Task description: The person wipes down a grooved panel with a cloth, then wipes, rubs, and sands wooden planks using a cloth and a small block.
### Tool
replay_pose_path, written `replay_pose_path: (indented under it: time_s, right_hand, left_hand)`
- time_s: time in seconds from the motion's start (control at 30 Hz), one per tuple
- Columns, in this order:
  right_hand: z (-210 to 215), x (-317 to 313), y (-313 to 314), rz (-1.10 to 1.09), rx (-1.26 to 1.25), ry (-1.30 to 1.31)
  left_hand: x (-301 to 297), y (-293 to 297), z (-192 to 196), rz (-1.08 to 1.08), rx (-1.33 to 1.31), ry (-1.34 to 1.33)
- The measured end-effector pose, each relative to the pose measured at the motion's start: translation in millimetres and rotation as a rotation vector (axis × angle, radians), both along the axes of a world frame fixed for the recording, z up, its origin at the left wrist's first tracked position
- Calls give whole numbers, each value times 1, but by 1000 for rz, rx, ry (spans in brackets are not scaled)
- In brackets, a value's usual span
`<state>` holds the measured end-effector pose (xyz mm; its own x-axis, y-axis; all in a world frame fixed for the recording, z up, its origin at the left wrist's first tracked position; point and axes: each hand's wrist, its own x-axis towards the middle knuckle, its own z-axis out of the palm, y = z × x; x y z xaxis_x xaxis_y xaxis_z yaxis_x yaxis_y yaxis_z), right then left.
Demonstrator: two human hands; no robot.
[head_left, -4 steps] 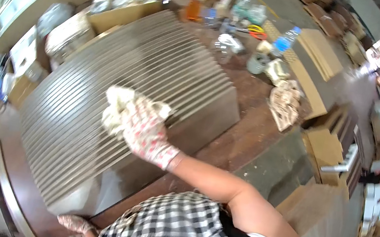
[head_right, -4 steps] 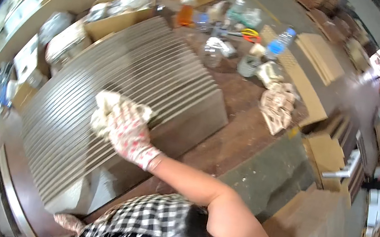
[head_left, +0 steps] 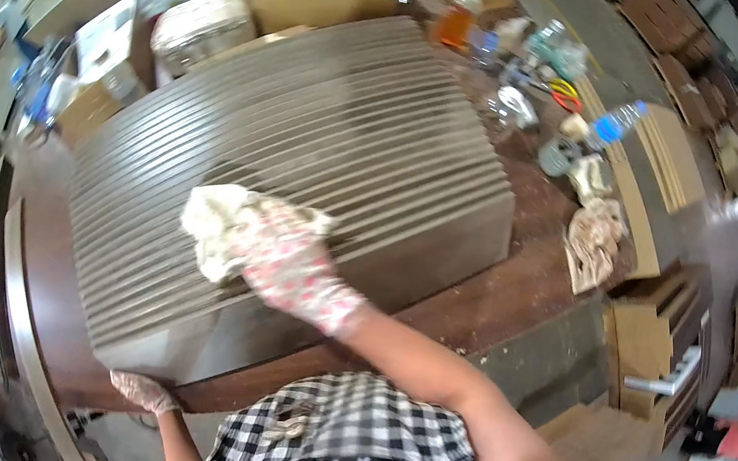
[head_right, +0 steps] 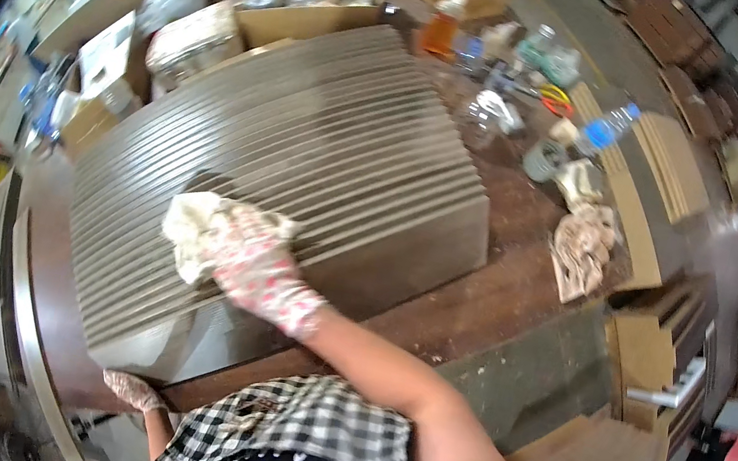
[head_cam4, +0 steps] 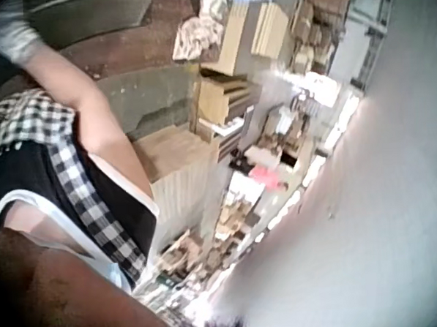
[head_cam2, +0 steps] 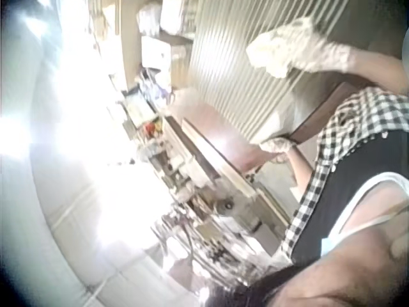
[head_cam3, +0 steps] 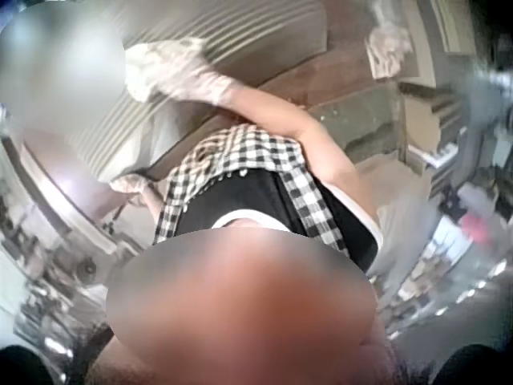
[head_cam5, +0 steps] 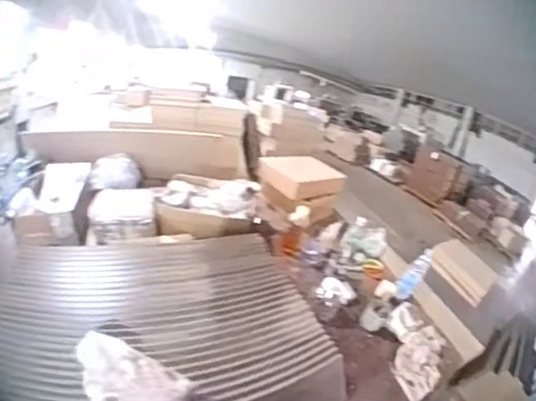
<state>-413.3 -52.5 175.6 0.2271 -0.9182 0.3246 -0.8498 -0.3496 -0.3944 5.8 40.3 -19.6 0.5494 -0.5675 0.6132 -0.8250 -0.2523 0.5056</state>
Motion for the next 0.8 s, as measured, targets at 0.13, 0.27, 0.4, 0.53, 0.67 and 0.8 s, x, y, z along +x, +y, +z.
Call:
replay_pose_path:
  time_s: [0.13,0.27,0.4,0.53,0.67,0.8]
  right_hand:
    - [-10,-178,19,-486,-129,205]
    - [-36,-200,1,-591,-120,533]
    - [-22,-11,-14,21,-158,181]
    - [-28,35,-23,301,-240,53]
    - [-7,-69,-10,4,-435,186]
    - [-26,-95,4,-151,-147,260]
  left_hand:
    - [-52,-13,24,-72,49,226]
    - [-41,0,17,-59,34,128]
    - [-32,5,13,-178,29,17]
    - [-57,-12,23,-80,77,197]
    - [-55,-2,27,27,-49,279]
    - [-79,-4,55,68,-44,366]
